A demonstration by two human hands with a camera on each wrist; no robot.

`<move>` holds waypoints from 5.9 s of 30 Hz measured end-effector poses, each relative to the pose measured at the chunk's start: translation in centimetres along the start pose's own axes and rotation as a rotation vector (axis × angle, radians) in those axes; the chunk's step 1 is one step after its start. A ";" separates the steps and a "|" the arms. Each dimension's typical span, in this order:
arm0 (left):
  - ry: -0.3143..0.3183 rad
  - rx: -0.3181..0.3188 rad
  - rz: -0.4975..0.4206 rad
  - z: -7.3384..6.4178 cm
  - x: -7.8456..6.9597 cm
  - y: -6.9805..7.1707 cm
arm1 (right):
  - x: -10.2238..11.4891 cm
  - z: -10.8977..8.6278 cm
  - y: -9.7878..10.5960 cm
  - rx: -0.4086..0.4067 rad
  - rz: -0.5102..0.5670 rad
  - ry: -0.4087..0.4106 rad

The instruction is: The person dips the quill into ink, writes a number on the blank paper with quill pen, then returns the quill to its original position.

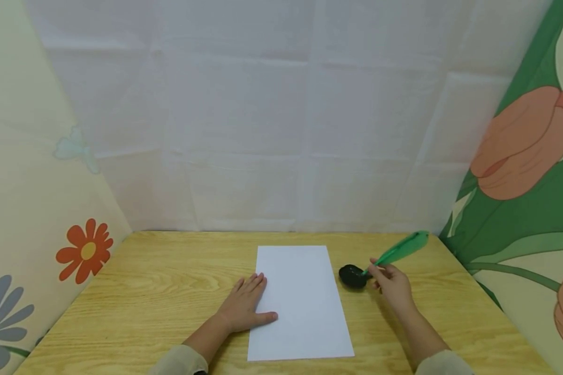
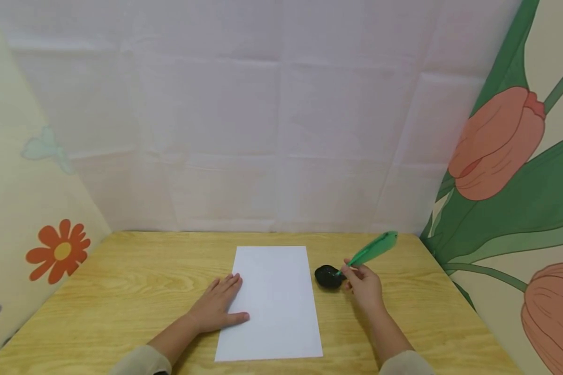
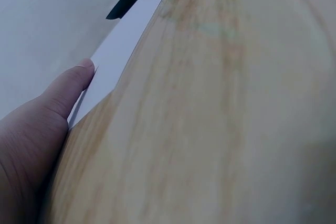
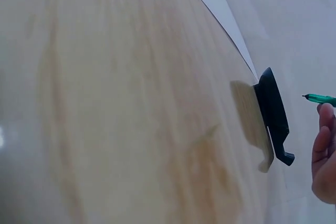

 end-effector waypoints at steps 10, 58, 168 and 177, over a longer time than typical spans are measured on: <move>-0.004 0.001 -0.007 0.0 0.0 0.0 | -0.2 0.3 -0.3 0.006 0.022 -0.025; -0.012 -0.027 -0.013 0.1 0.2 -0.1 | -0.5 1.0 -1.6 0.123 0.031 -0.089; 0.007 -0.002 0.044 0.1 -0.1 -0.3 | 0.5 2.2 -12.2 -0.004 0.038 -0.043; 0.014 0.016 0.048 0.3 0.1 -0.5 | 0.0 2.6 -13.1 -0.016 0.036 -0.050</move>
Point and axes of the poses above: each hand's wrist, its own z-axis towards the middle knuckle, its own y-axis out of the back of the hand, x = y × z, the point moved 6 cm from there along z, towards the middle knuckle, and after that the axes turned 10 degrees about z, right-handed, at the moved point
